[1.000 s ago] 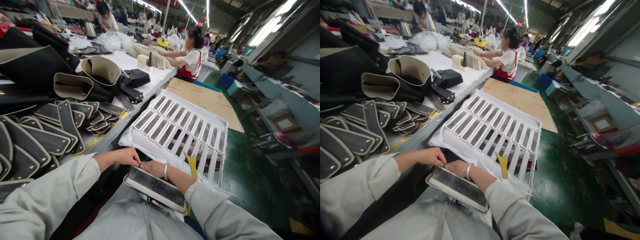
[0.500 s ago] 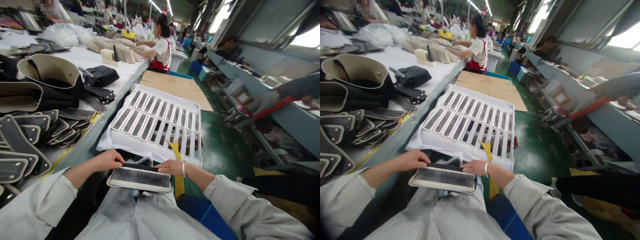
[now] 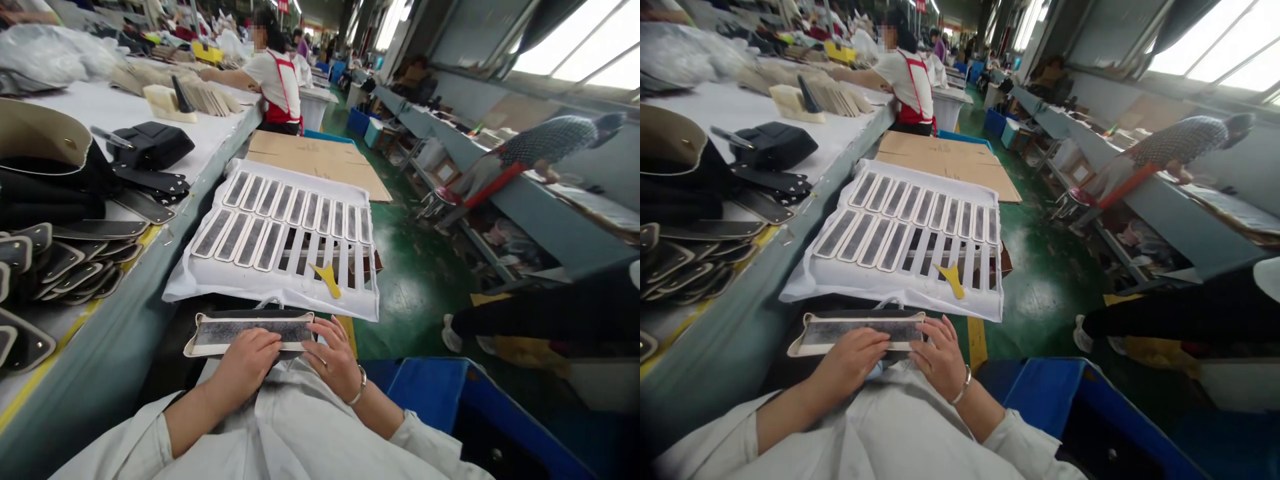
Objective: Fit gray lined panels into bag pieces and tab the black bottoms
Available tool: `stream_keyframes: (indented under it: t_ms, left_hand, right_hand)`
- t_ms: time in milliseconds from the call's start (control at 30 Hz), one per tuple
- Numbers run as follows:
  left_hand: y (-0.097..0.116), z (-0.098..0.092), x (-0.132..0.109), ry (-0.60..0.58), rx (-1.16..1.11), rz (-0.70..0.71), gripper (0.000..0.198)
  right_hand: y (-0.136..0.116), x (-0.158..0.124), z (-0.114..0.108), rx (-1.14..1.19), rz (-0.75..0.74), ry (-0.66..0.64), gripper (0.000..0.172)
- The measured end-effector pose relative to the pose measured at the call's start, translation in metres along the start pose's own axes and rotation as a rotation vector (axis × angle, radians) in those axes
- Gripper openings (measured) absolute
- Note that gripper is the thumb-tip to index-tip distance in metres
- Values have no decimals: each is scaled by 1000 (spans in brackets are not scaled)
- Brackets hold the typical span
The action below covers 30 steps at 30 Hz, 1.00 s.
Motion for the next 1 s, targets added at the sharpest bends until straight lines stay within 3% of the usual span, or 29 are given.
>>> stream_keyframes:
  t_ms: [133,567,833,1000]
  left_hand:
    - [1,7,-4,39,41,-1,23]
    - [4,5,-1,-13,116,14,25]
    - [6,6,-7,42,146,67,25]
    - [5,5,-3,20,22,-59,18]
  right_hand:
    - [-2,-10,10,-59,14,128,12]
    - [-1,-3,8,-82,-50,-17,12]
    - [-9,-10,10,-166,25,51,10]
    - [-12,-11,18,-190,80,77,14]
Point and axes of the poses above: each hand's wrist, its own x-axis towards the middle knuckle, its own z-axis out of the palm, y = z × x, the point moved 2 cm from there along x, towards the middle knuckle, and after that the axes turned 12 degrees about -z, right-handed, at the moved point
